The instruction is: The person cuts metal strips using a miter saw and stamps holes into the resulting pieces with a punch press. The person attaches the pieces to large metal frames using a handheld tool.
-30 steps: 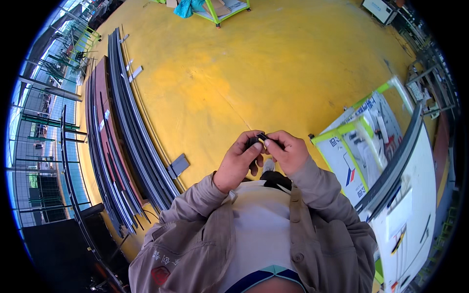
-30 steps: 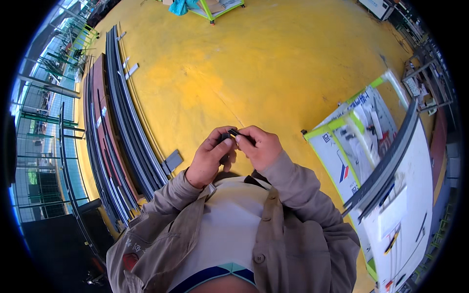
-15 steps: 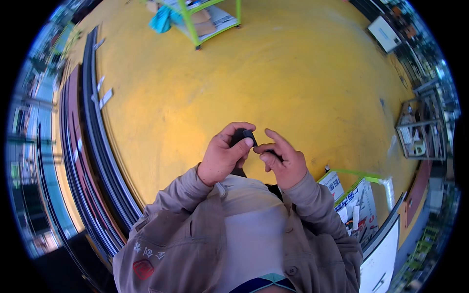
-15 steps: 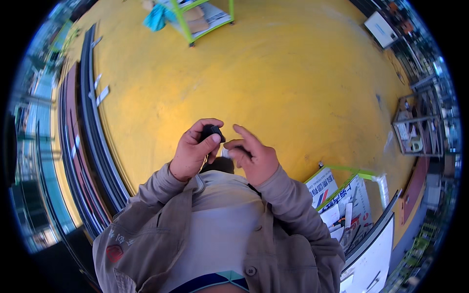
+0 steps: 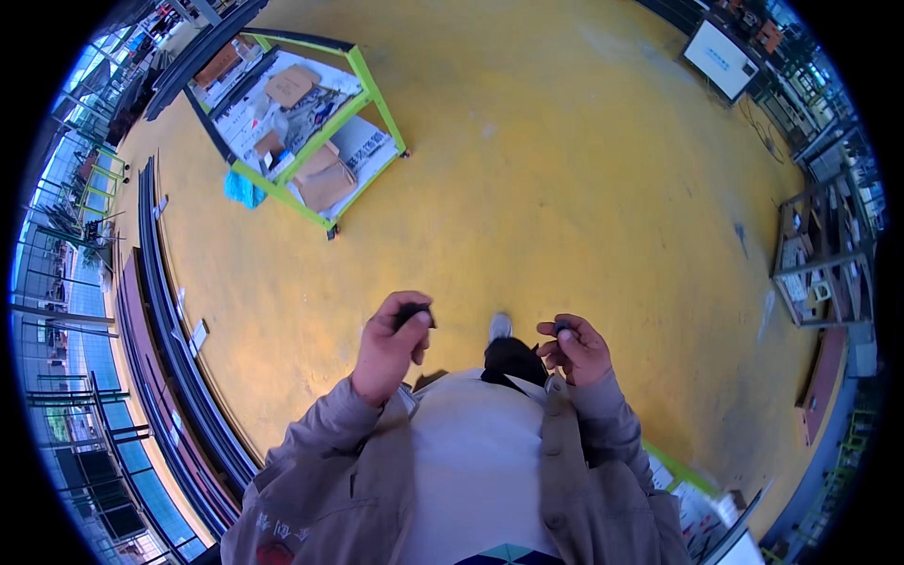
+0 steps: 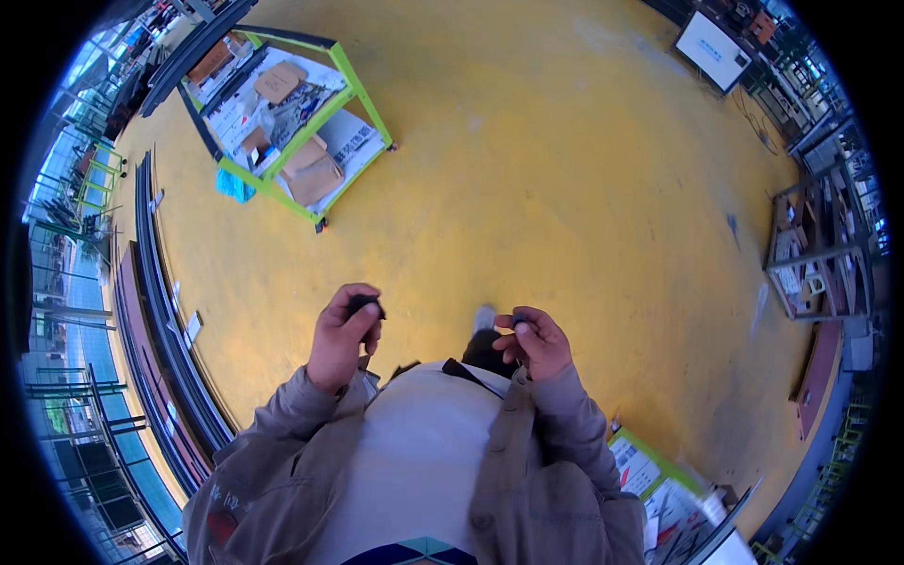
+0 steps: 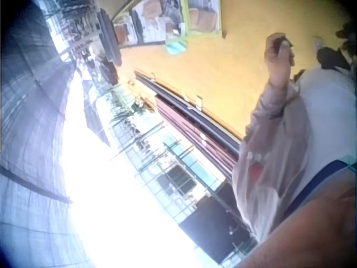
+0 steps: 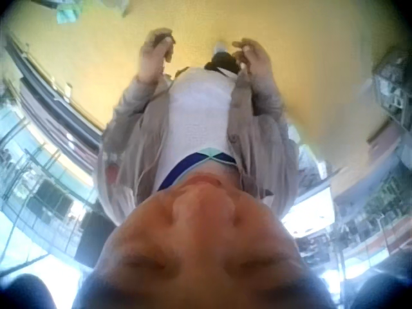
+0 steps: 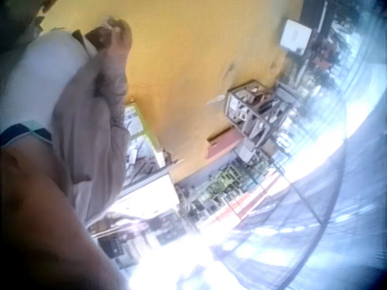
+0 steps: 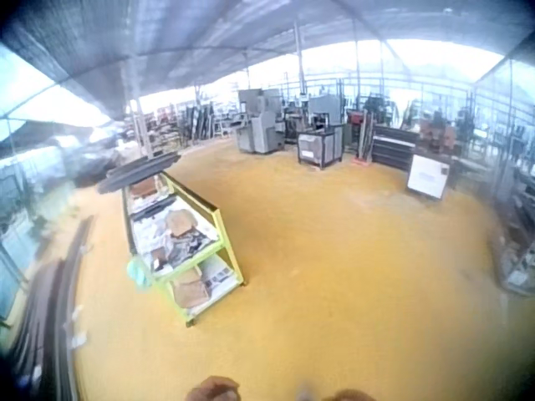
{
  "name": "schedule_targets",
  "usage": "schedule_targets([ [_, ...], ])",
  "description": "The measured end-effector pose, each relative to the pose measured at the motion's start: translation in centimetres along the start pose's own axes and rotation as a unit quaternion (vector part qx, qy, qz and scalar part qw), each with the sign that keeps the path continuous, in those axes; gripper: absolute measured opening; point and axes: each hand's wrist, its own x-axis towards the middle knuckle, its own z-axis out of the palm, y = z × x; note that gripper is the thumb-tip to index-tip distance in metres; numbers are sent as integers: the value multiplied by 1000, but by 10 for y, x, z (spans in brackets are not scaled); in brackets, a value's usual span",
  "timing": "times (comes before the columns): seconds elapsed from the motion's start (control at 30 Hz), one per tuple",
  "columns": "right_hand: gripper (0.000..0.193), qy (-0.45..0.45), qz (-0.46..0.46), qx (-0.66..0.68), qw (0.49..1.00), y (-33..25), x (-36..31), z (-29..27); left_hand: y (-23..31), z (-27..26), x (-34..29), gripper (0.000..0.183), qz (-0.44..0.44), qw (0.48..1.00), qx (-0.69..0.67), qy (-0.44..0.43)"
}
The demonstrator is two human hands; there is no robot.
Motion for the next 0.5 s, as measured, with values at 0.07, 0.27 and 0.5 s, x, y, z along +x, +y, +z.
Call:
schedule_targets([
  [0.07, 26, -20, 36, -52, 998, -54, 76, 21, 36, 3, 50, 15, -7, 998, -16, 59],
  [0.27, 19, -120, -5, -185, 975, -196, 305, 72, 105, -2, 231, 13, -3, 988, -33, 150],
  [0.5, 13, 151, 36, -303, 940, -178, 660, -104, 157, -8, 507, 14, 11, 987, -93, 127],
])
